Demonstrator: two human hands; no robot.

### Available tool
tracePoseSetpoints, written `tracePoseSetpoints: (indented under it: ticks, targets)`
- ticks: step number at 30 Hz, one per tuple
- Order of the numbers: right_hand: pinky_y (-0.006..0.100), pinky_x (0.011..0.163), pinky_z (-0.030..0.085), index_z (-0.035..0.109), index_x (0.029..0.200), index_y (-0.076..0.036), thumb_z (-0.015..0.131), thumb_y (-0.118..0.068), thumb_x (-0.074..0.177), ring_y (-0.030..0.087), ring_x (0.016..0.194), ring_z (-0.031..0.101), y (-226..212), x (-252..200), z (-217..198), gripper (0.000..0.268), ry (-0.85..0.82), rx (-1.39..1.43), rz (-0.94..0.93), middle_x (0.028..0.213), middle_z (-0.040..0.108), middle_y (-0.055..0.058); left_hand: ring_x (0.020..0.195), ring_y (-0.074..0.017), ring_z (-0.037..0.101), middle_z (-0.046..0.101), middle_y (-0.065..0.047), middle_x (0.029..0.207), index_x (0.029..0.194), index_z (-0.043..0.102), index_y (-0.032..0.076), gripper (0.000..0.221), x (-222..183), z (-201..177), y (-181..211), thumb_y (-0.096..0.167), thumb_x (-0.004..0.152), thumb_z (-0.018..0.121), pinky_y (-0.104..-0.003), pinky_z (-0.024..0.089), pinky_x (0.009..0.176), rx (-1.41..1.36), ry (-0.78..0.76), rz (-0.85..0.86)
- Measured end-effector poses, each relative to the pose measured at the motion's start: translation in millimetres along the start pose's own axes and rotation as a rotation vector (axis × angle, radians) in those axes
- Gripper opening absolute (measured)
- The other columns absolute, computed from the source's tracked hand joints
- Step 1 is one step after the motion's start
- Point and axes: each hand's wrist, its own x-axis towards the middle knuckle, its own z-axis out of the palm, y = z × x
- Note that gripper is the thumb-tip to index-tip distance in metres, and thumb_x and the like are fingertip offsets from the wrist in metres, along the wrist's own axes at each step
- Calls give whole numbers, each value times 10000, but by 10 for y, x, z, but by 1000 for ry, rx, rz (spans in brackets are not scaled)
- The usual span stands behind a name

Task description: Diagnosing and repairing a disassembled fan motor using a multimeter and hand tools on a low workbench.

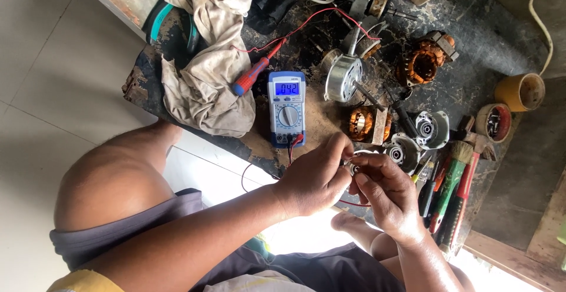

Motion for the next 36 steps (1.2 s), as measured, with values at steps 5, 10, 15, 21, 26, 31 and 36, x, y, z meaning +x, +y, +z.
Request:
tracePoseSetpoints:
  ticks: [5,10,15,21,26,31,36]
  targets:
    - [196,511,407,631,1239,20,519,45,989,63,582,502,-4,14,16,276,-15,-29,41,747,614,24,682,-337,693,649,-200,965,1223,342,55,329,9,-28,52,67,912,449,-479,494,508,45,-102,-42]
    - [197,561,450,619,1257,27,551,52,994,77,663,564,53,5,24,272,-60,5,20,918,686,86,792,-395,740,678,-268,1077,1378,294,45,525,6,-13,44,112,901,501,-493,558,546,99,-134,-73]
    - [201,528,421,636,1223,8,551,62,992,63,620,525,38,22,37,251,-60,-51,13,803,641,47,965,-418,724,610,-296,1284,1440,250,30,589,10,7,7,144,906,472,-507,581,643,110,-158,-66]
    - [201,525,413,639,1217,-1,550,72,992,59,621,520,19,38,50,253,-72,-72,-20,803,635,40,938,-405,733,624,-286,1263,1434,266,33,572,8,4,10,137,910,469,-498,586,613,113,-151,-69]
    - [206,545,427,645,1189,-2,548,66,994,66,640,540,-2,38,58,228,-88,-95,-24,816,644,45,946,-409,730,643,-281,1231,1444,270,32,577,1,9,5,159,914,459,-503,581,626,124,-150,-87]
    - [193,527,403,611,1224,11,529,102,977,62,624,517,74,9,59,276,-56,-49,-22,834,636,55,899,-403,736,648,-280,1227,1436,291,37,570,7,1,28,144,906,472,-492,586,590,105,-137,-84]
    - [187,518,383,517,1357,39,540,-102,1028,56,610,480,4,28,88,359,-58,76,-42,797,581,23,879,-364,696,562,-320,1323,1497,223,15,662,20,-59,111,240,905,417,-449,573,663,-46,-118,-63]
